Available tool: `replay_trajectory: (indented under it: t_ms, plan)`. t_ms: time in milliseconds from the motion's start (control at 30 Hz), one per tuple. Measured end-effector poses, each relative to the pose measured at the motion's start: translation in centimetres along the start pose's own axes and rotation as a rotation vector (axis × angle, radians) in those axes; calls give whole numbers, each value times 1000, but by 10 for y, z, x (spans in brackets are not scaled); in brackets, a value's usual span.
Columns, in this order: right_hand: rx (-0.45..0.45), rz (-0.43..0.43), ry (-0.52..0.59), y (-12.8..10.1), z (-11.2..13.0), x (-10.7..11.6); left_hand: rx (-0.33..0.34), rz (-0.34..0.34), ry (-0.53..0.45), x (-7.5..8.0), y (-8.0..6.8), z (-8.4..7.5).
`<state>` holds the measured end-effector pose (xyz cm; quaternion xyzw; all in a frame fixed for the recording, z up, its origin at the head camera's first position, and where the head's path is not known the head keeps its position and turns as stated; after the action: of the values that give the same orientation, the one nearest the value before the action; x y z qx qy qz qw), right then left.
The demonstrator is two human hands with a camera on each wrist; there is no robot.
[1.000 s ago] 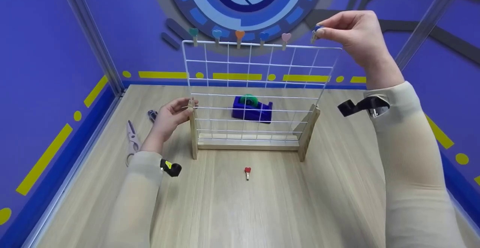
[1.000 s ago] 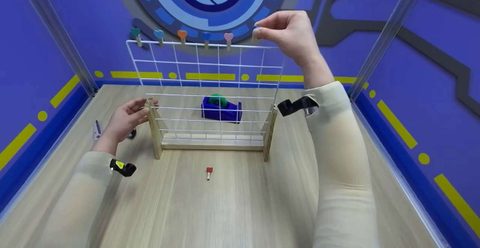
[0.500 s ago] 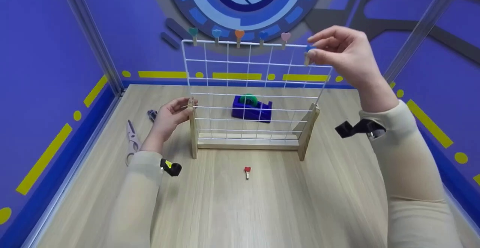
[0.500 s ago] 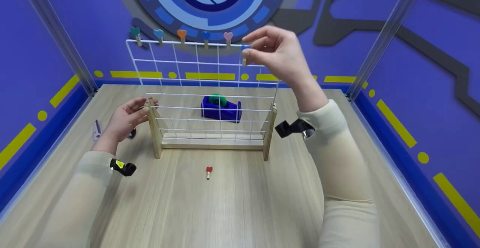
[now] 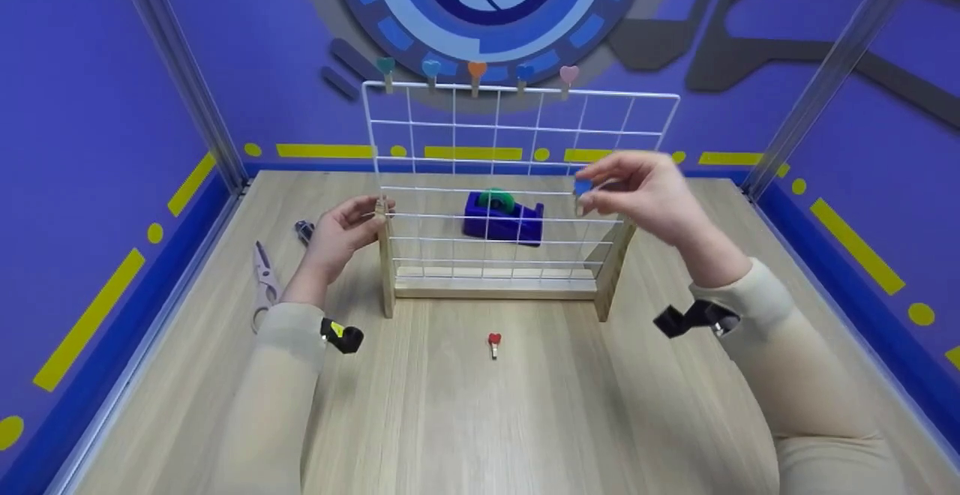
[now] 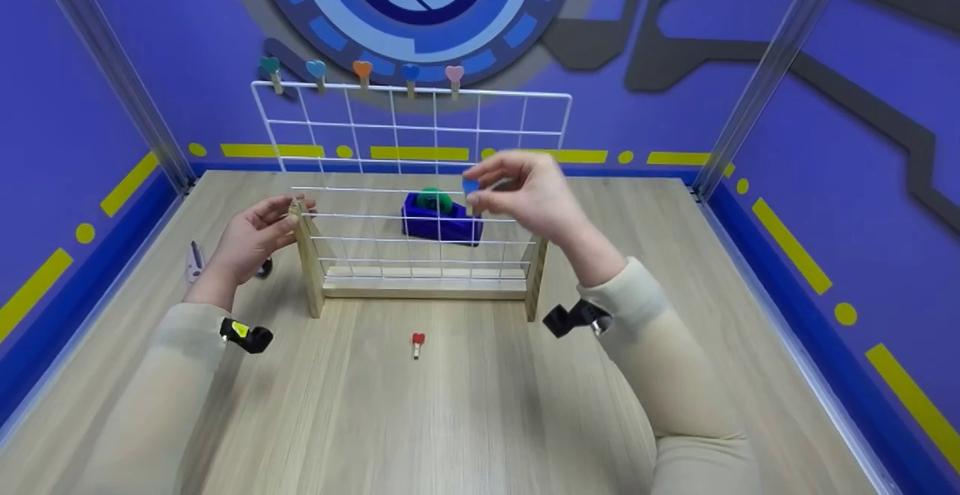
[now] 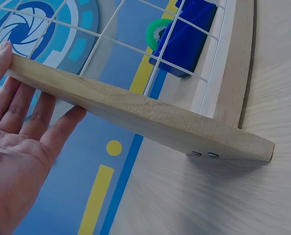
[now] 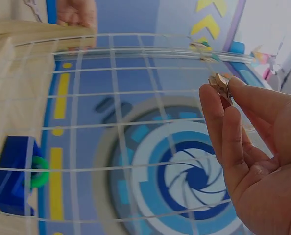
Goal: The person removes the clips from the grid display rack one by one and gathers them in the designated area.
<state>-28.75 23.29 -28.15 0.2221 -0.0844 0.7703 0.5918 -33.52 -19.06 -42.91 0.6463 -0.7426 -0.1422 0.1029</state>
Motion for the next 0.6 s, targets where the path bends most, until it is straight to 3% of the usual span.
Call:
replay_trajectory:
  t_ms: [200,600]
  plan:
    - [-113,65,8,-4,-34,-28,-2,-5,8,0,-1,-1]
    - [-243,168,56,-16,-110,-90,9,4,29,1,-2,-1]
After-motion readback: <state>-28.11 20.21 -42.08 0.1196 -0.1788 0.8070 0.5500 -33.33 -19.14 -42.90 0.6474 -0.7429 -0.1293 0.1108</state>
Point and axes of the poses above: each hand's wrist, its own y-axis towards the middle knuckle, its own x-axis out of the back of the hand, z = x × y, the point moved 1 cm from there along y, towards the middle knuckle, and after that the axes turned 11 degrees about -x, right-handed, at the moved point
